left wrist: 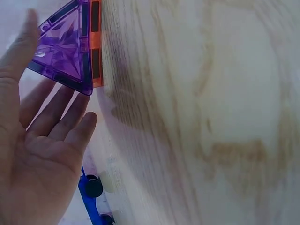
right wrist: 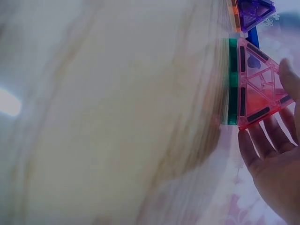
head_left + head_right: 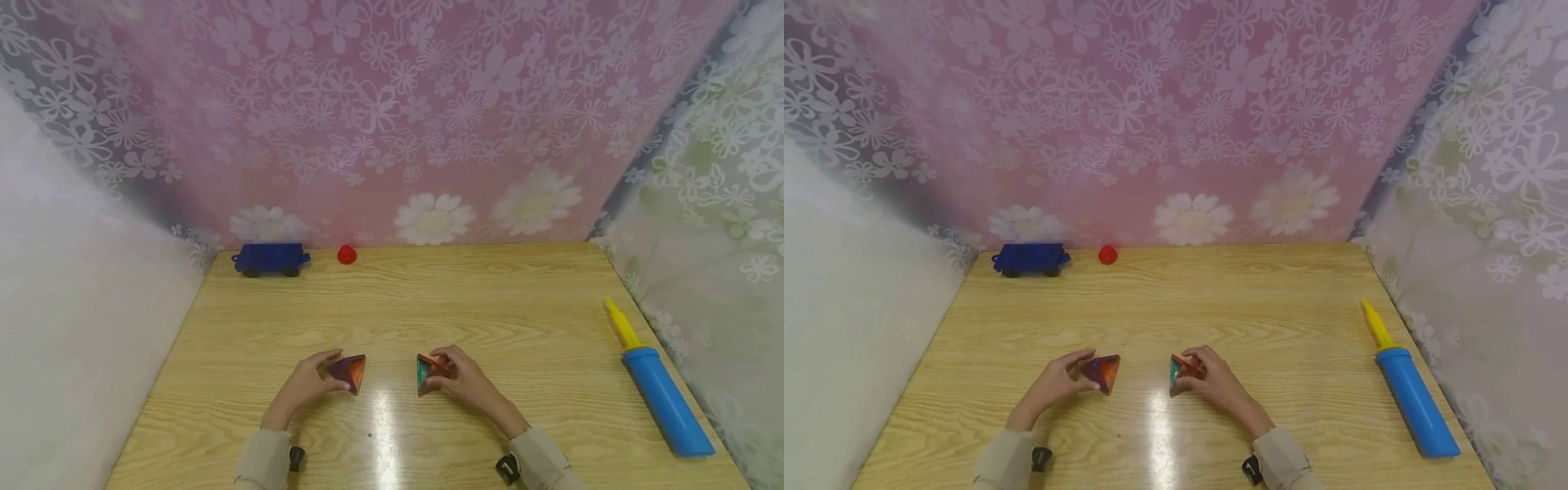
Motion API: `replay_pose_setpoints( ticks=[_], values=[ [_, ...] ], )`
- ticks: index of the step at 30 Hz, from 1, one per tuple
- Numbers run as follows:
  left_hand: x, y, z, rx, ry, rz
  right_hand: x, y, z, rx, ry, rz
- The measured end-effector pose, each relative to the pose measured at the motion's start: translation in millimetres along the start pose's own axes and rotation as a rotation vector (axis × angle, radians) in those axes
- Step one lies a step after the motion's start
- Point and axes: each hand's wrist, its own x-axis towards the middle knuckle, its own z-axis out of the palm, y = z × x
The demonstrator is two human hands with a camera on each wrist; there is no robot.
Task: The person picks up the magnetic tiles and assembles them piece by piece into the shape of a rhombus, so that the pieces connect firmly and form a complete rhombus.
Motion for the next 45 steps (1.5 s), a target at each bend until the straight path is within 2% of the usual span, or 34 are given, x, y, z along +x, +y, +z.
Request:
replay_pose_setpoints(
  ticks=[9, 16, 22, 31, 40, 45],
  values=[
    [6.0, -5.4, 1.9, 0.090, -0.035, 0.086, 0.9, 2.3, 2.2, 0.029, -0.106, -0.061],
    [8.1, -3.7, 5.4, 0.086, -0.057, 0.127, 1.7, 2.9, 1.8, 0.055, -0.125, -0.053],
    [9.6, -1.7, 11.0, 0.093, -0.046, 0.162, 2.0, 2.3, 1.5, 0.062, -0.134, -0.037],
    [14.9, 12.1, 30.4, 0.067, -0.055, 0.178, 3.3, 2.7, 2.0, 0.017, -0.090, -0.076],
    [22.3, 24.3, 56.0, 0.091, -0.042, 0.193, 4.3, -0.6, -0.3, 0.025, -0.124, 0.000],
    [27.1, 30.5, 68.1, 0.108, -0.033, 0.199, 5.4, 0.6, 0.0, 0.032, -0.129, -0.007]
  ],
)
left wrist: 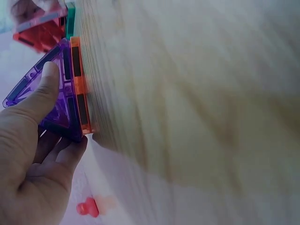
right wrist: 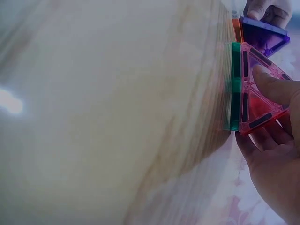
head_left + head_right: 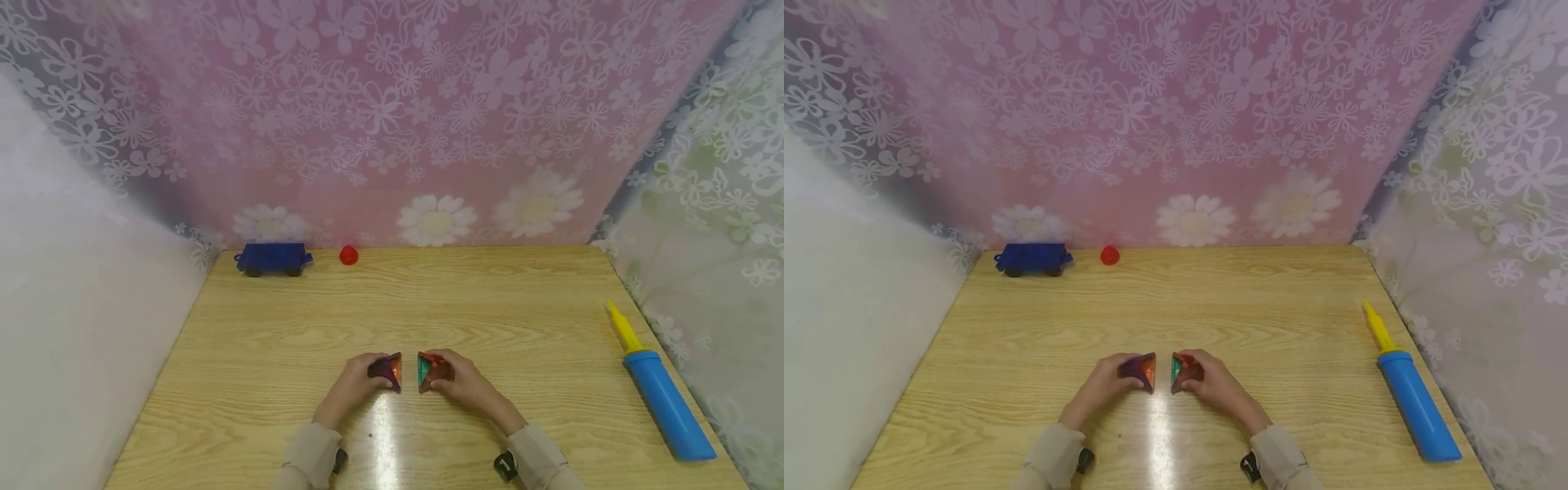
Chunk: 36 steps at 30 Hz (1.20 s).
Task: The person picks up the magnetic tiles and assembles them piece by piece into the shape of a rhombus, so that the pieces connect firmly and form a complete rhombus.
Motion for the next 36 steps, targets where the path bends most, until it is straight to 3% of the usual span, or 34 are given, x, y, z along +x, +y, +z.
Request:
replay_pose_setpoints(
  ticks=[8, 13, 17, 25, 36],
  values=[
    [10.2, 9.9, 15.8, -0.043, 0.001, -0.038, 1.8, 1.5, -0.1, 0.017, -0.001, -0.016],
    [11.4, 17.7, 21.5, -0.074, -0.025, -0.072, 1.8, 4.5, 1.0, 0.023, 0.020, -0.102],
    [12.9, 18.8, 24.0, -0.044, -0.006, -0.059, 0.9, 7.7, 1.7, 0.022, 0.052, -0.177],
    [15.1, 14.4, 25.8, -0.027, 0.010, -0.007, 2.4, 6.6, 0.5, -0.024, 0.034, -0.087],
    [15.0, 15.0, 26.2, -0.029, 0.016, -0.001, 5.0, -0.4, -2.4, -0.102, 0.029, -0.099]
  ],
)
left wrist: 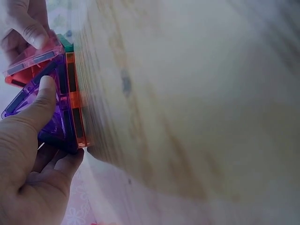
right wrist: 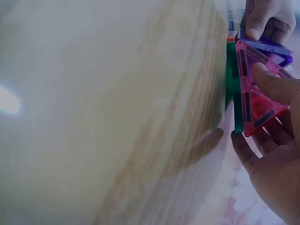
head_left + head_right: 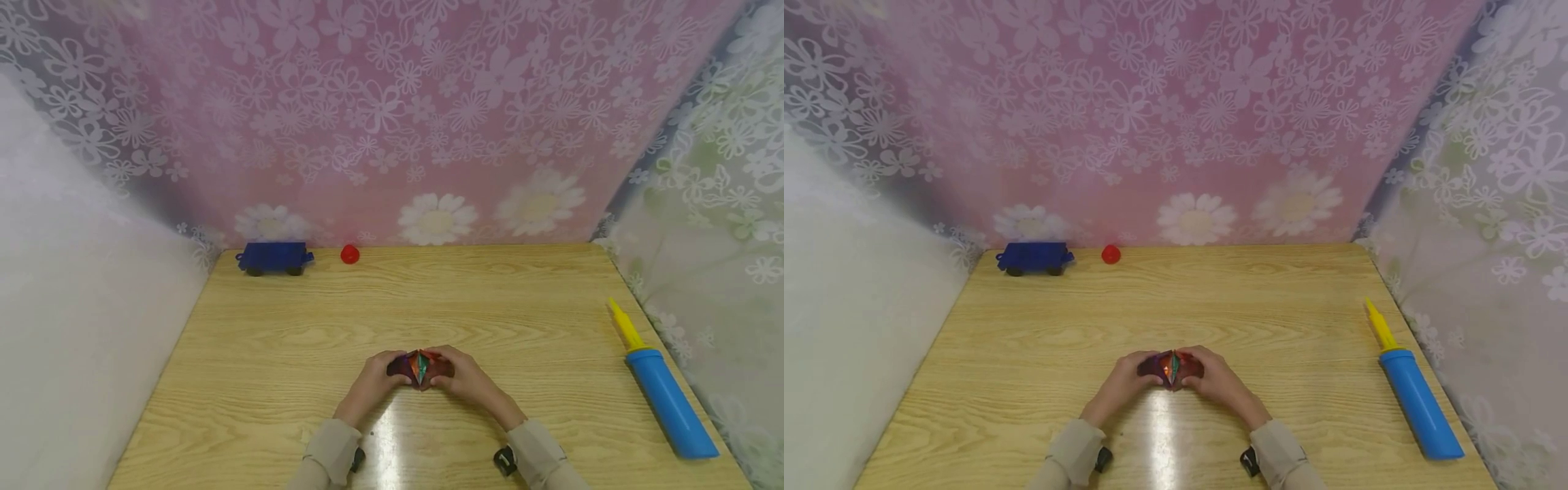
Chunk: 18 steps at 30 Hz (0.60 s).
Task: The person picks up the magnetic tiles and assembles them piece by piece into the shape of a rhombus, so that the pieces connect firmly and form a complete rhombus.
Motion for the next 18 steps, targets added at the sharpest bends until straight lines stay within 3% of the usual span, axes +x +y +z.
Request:
replay_pose_setpoints(
  ticks=[6, 12, 18],
  values=[
    [0.0, -0.4, 0.0, -0.003, -0.007, 0.010, 3.2, -4.0, 0.0, -0.008, 0.001, 0.030],
    [1.3, -1.9, 1.2, 0.020, 0.004, 0.027, 8.7, -5.4, 3.5, -0.053, 0.044, -0.059],
    [1.2, -3.2, 2.7, 0.029, 0.008, 0.038, 10.3, -6.8, 3.9, -0.044, 0.042, -0.063]
  ],
)
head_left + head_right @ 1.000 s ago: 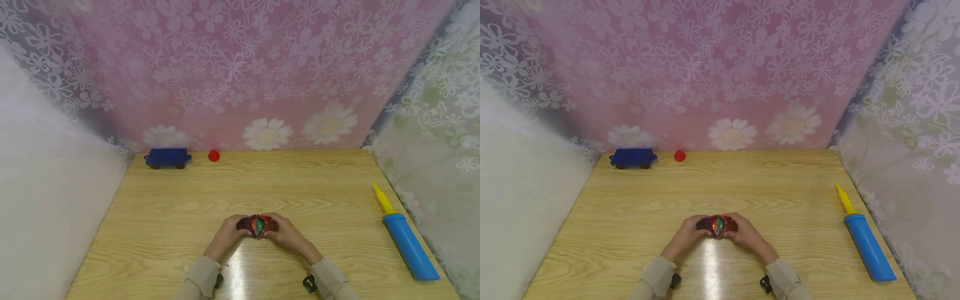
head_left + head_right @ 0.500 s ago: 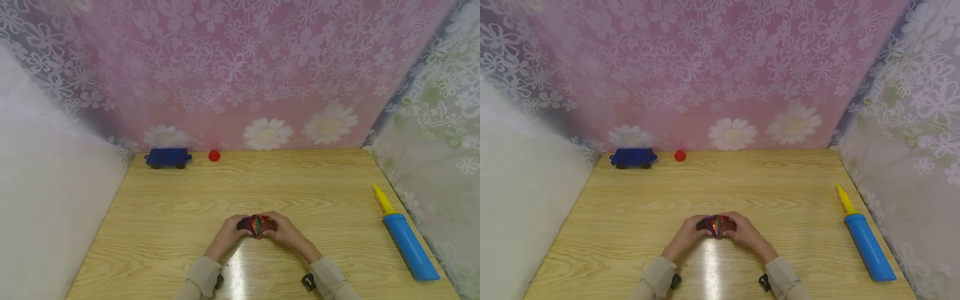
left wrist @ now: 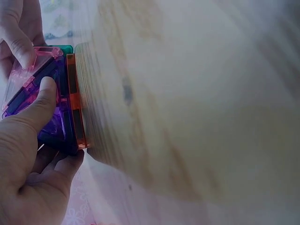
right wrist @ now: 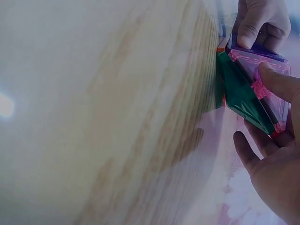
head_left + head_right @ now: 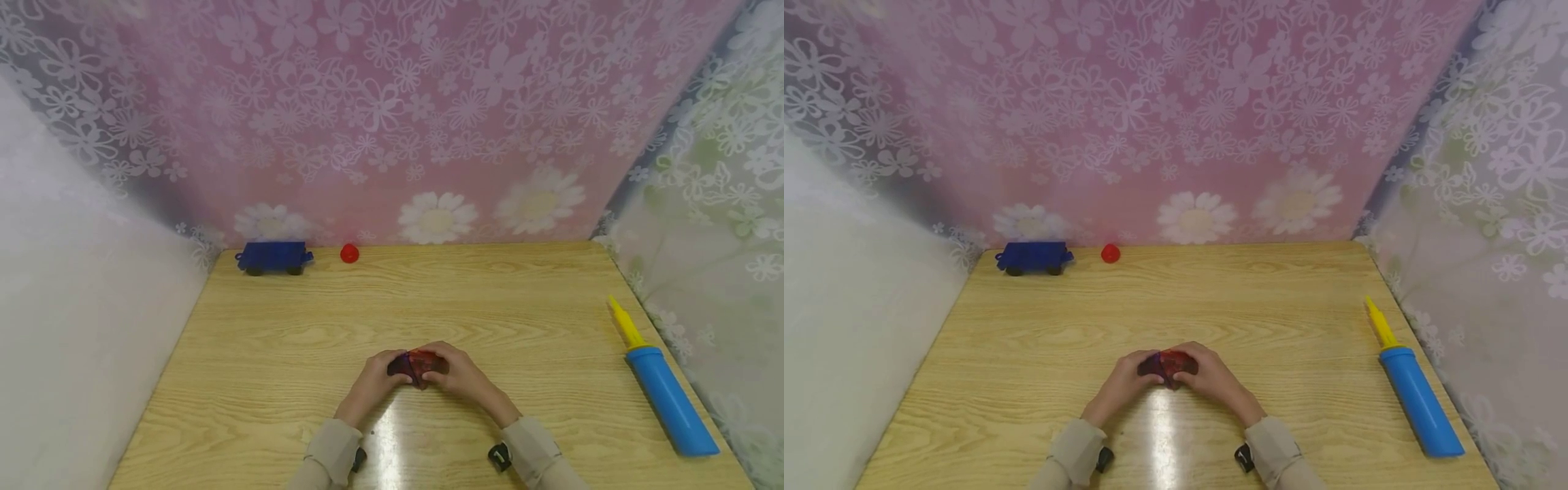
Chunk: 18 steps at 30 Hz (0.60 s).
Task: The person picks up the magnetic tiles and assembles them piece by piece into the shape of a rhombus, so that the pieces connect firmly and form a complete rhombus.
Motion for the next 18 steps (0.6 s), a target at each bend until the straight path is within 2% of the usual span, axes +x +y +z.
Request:
replay_pose_setpoints(
  ticks=[7, 18],
  values=[
    [1.1, 1.7, -0.2, 0.009, 0.005, 0.004, 0.7, 0.3, -0.8, 0.007, 0.000, 0.002],
    [11.2, -2.5, 5.3, 0.023, 0.039, 0.081, 3.8, 10.8, -4.6, 0.011, 0.031, -0.017]
  ],
)
